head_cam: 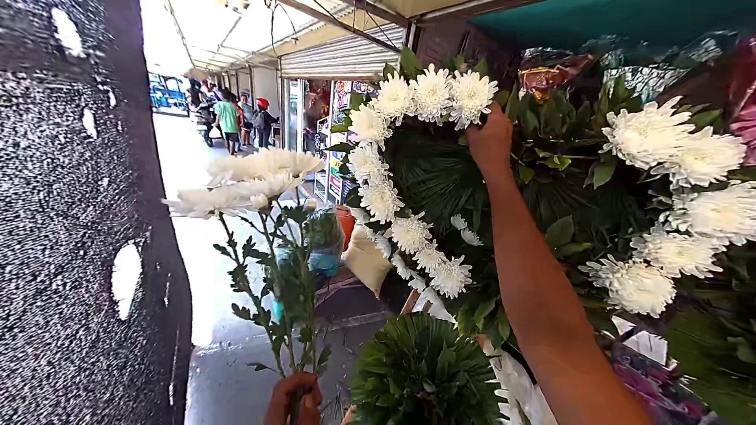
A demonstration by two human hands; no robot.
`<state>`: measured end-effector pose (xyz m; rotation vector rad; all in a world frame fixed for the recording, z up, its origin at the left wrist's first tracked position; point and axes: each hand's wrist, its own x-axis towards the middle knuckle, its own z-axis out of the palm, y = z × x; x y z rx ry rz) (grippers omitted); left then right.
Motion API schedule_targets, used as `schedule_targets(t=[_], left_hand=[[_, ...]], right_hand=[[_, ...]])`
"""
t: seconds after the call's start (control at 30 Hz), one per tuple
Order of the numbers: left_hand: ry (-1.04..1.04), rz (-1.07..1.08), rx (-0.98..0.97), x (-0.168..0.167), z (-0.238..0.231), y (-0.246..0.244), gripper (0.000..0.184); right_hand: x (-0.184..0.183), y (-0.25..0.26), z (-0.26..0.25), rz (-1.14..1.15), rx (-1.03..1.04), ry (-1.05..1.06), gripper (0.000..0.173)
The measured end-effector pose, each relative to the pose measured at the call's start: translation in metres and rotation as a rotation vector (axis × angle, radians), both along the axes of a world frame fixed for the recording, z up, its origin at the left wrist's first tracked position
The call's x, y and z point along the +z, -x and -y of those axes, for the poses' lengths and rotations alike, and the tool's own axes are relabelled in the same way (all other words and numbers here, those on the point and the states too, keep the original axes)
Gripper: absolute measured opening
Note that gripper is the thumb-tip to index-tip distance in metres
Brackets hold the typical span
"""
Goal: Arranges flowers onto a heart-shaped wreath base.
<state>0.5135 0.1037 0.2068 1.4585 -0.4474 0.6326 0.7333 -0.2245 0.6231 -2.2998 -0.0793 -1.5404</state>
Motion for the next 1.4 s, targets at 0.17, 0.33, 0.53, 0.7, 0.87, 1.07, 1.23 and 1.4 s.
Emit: schedule_targets(t=[0.17,0.33,0.53,0.7,0.87,1.07,1.23,1.4], left_hand=[[0.052,-0.014,-0.098,-0.001,-0.005,0.012,0.019],[0.049,-0.031,-0.169,0.000,-0.003,0.018,0.016],[0.254,-0.101,-0.392,-0.009,-0.001,0.018,0.019],[0.598,-0.180,-0.416,-0.003,0.005,0.020,0.017],[0.651,-0.328,-0.099,0.014,0.010,0.006,0.021],[0.588,-0.377,-0.048,0.051,0.003,-0.015,0.021],[0.498,-0.384,0.049,0.064,0.004,-0.034,0.023],[0.283,-0.381,0.118,0.046,0.006,-0.038,0.017]], right_hand=[[-0.100,0.100,-0.056,0.167,0.514,-0.213,0.040],[-0.161,0.109,-0.135,-0.459,1.057,-0.270,0.034],[-0.167,0.090,-0.160,-0.722,1.351,-0.582,0.026],[-0.186,0.106,-0.148,-0.540,1.307,-0.743,0.024],[-0.223,0.154,-0.135,-0.025,1.275,-0.667,0.015],[-0.250,0.212,-0.126,0.291,1.245,-0.737,0.013],[-0.256,0.270,-0.098,0.509,1.284,-0.420,0.019],[-0.232,0.272,-0.094,0.417,1.190,-0.566,0.018]])
